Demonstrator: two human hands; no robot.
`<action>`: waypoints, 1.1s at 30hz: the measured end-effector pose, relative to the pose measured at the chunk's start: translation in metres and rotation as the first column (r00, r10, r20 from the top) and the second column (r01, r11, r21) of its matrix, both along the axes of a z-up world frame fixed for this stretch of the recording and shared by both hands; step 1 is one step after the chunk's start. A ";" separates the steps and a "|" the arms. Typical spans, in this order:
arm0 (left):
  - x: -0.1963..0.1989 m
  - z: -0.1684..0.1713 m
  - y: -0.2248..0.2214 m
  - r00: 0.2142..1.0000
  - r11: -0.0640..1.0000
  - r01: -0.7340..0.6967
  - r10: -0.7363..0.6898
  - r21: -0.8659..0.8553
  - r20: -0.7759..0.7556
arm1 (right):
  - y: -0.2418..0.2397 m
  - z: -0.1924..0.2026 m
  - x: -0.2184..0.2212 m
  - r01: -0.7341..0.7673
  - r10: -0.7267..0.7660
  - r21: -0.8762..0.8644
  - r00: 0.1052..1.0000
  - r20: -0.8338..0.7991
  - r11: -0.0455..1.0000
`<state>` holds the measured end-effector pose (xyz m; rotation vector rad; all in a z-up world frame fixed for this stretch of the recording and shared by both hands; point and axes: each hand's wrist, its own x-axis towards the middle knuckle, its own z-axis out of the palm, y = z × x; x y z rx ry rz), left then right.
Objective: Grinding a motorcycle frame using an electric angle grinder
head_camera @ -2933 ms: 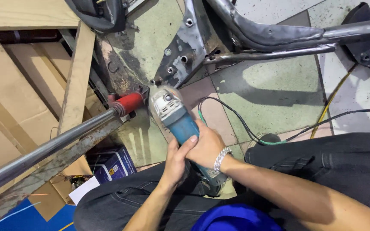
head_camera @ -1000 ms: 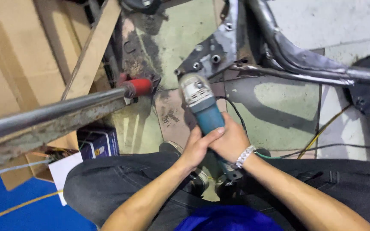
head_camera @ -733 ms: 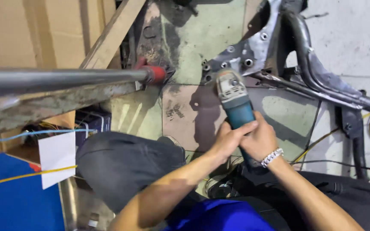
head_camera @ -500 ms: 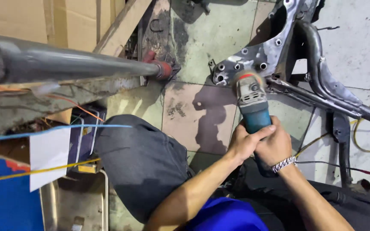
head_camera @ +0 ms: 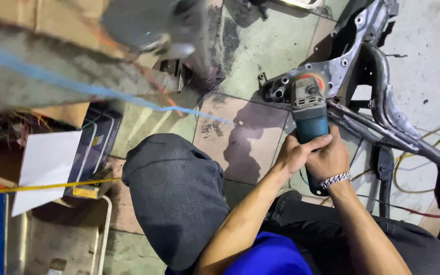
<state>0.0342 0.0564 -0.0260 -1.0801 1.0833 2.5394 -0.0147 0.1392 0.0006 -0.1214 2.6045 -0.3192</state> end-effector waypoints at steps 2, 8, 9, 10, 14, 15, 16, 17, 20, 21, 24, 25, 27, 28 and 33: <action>-0.004 -0.003 0.000 1.000 1.000 0.008 -0.008 0.002 -0.013 | -0.010 0.007 -0.001 -0.010 0.010 0.024 1.000 -0.022 1.000; -0.005 0.010 -0.016 0.999 1.000 0.018 -0.017 0.015 -0.037 | -0.001 -0.007 -0.007 -0.005 0.007 0.047 0.999 -0.041 0.999; -0.004 0.009 -0.019 0.999 1.000 0.029 -0.029 -0.003 -0.027 | -0.002 -0.006 -0.007 -0.005 0.006 0.027 0.999 -0.032 1.000; -0.004 0.015 -0.023 0.999 1.000 0.027 -0.027 0.001 -0.028 | -0.002 -0.006 -0.008 -0.007 0.008 0.031 0.999 -0.033 1.000; -0.001 0.025 -0.037 0.996 0.996 0.092 -0.092 -0.018 -0.009 | -0.001 -0.008 -0.009 -0.019 0.019 0.013 0.999 -0.031 1.000; 0.000 0.025 -0.040 0.993 0.993 0.119 -0.119 -0.012 0.001 | 0.000 -0.009 -0.010 -0.034 0.035 0.014 0.998 -0.044 0.999; 0.000 0.028 -0.044 0.992 0.992 0.124 -0.124 -0.008 -0.004 | -0.005 -0.005 -0.007 -0.029 0.030 0.019 0.998 -0.048 0.999; 0.000 0.031 -0.047 0.989 0.989 0.146 -0.146 -0.016 0.003 | -0.009 -0.002 -0.005 -0.017 0.016 -0.017 0.999 -0.040 1.000; 0.000 0.036 -0.047 0.984 0.983 0.180 -0.180 -0.018 0.015 | -0.016 0.007 0.000 -0.003 0.001 -0.059 0.999 -0.035 0.998; 0.000 0.037 -0.046 0.982 0.982 0.188 -0.188 -0.018 0.020 | -0.018 0.010 0.001 -0.005 0.002 -0.070 0.999 -0.037 0.998; 0.001 0.034 -0.052 0.978 0.977 0.209 -0.209 -0.042 0.024 | -0.011 0.000 0.002 -0.003 0.000 -0.075 0.999 -0.042 0.997; 0.003 0.034 -0.051 0.978 0.977 0.208 -0.207 -0.044 0.024 | -0.009 -0.004 0.001 -0.005 0.002 -0.077 0.999 -0.042 0.997; 0.005 0.032 -0.050 0.981 0.980 0.194 -0.194 -0.049 0.019 | -0.004 -0.011 -0.001 0.004 -0.008 -0.084 0.999 -0.042 0.996; 0.005 0.034 -0.051 0.982 0.980 0.191 -0.190 -0.051 0.018 | -0.002 -0.013 -0.001 0.000 -0.004 -0.087 0.999 -0.044 0.996; 0.000 0.032 -0.044 0.987 0.988 0.157 -0.157 -0.015 -0.029 | -0.010 -0.005 0.004 0.001 -0.002 -0.016 0.998 -0.064 1.000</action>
